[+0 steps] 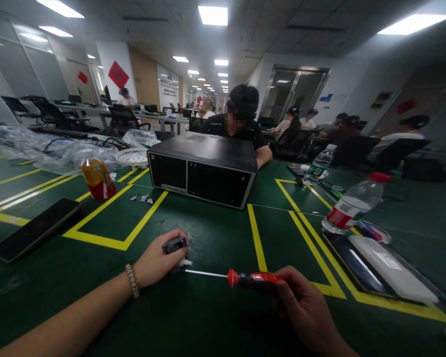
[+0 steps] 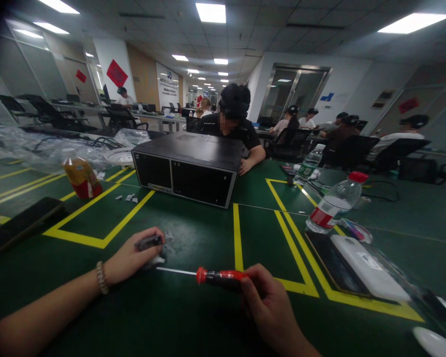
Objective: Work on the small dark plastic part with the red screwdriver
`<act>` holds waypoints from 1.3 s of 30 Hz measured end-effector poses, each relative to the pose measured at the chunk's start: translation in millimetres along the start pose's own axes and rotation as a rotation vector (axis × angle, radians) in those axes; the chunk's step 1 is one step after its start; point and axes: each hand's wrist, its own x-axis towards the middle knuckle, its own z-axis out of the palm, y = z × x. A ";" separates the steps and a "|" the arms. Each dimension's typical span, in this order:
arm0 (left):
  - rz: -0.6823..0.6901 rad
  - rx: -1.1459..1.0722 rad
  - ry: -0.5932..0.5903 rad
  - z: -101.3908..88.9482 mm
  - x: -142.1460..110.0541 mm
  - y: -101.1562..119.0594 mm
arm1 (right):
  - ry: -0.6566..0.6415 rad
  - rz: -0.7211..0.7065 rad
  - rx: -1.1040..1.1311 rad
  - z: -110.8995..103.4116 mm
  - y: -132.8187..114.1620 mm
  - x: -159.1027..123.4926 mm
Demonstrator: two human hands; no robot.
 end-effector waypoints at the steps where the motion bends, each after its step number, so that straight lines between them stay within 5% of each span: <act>1: 0.000 -0.002 -0.004 -0.2 0.1 -0.6 | 0.002 -0.012 -0.004 0.8 -1.1 0.0; 25: -0.003 0.003 0.000 0.6 -0.7 -0.1 | -0.117 -0.153 -0.130 -6.8 -0.5 -4.8; 39: -0.008 0.020 -0.013 -0.4 -0.7 -0.1 | -0.059 0.016 0.012 2.3 -5.2 -5.6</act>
